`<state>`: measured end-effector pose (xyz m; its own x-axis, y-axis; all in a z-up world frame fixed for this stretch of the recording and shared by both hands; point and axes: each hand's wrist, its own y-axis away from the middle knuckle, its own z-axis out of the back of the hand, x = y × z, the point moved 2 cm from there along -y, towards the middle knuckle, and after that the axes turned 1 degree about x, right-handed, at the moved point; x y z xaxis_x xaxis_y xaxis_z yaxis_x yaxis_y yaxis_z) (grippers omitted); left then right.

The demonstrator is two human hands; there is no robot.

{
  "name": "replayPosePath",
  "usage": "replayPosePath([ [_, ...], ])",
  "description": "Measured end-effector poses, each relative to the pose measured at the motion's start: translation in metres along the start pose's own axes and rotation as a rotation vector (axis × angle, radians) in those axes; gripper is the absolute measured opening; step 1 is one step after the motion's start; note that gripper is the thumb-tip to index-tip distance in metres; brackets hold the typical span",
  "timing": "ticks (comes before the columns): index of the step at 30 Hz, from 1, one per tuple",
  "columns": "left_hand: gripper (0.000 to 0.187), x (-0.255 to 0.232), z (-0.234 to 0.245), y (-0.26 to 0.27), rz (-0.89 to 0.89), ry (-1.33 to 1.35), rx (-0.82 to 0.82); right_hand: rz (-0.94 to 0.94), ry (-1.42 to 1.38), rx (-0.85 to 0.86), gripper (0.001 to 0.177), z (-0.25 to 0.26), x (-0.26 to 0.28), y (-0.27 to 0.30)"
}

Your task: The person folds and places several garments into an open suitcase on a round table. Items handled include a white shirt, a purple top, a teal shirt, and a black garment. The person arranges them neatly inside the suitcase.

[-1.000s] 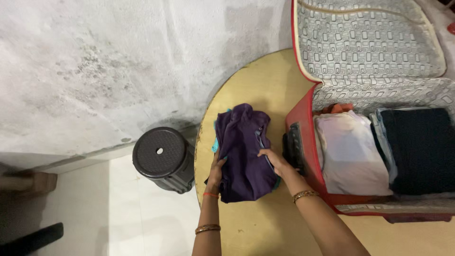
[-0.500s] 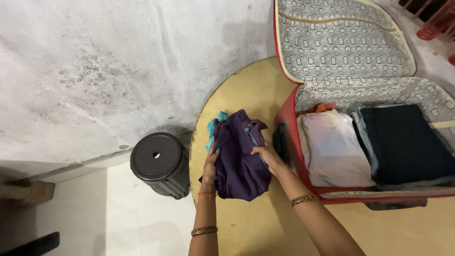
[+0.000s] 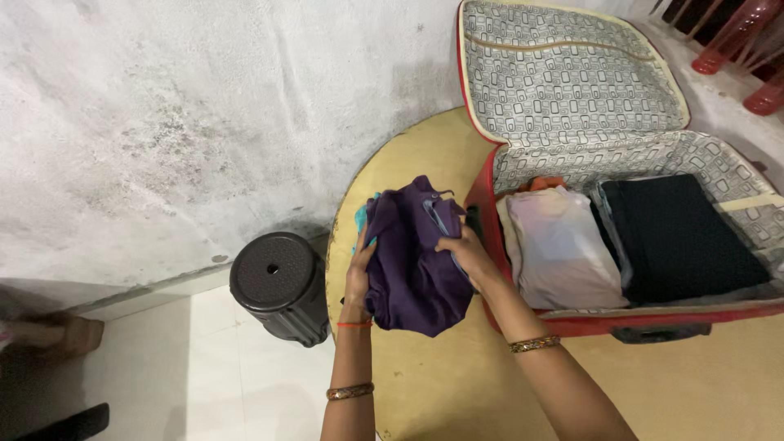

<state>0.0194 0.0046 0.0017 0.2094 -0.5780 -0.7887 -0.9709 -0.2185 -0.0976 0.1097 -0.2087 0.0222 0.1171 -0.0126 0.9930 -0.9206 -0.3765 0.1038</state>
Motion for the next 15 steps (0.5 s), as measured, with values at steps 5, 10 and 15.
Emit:
replayPosePath([
  [5,0.060,-0.014,-0.022,0.003,-0.042,-0.019,0.042,-0.039,0.022,-0.059,0.041,0.005,0.027,0.022],
  [10,0.060,-0.016,-0.040,0.010,-0.098,0.034,0.143,0.042,-0.027,-0.037,0.043,0.012,0.045,0.041],
  [15,0.060,-0.012,-0.054,0.011,-0.135,-0.127,0.134,0.073,-0.017,-0.057,0.053,0.025,0.060,0.060],
])
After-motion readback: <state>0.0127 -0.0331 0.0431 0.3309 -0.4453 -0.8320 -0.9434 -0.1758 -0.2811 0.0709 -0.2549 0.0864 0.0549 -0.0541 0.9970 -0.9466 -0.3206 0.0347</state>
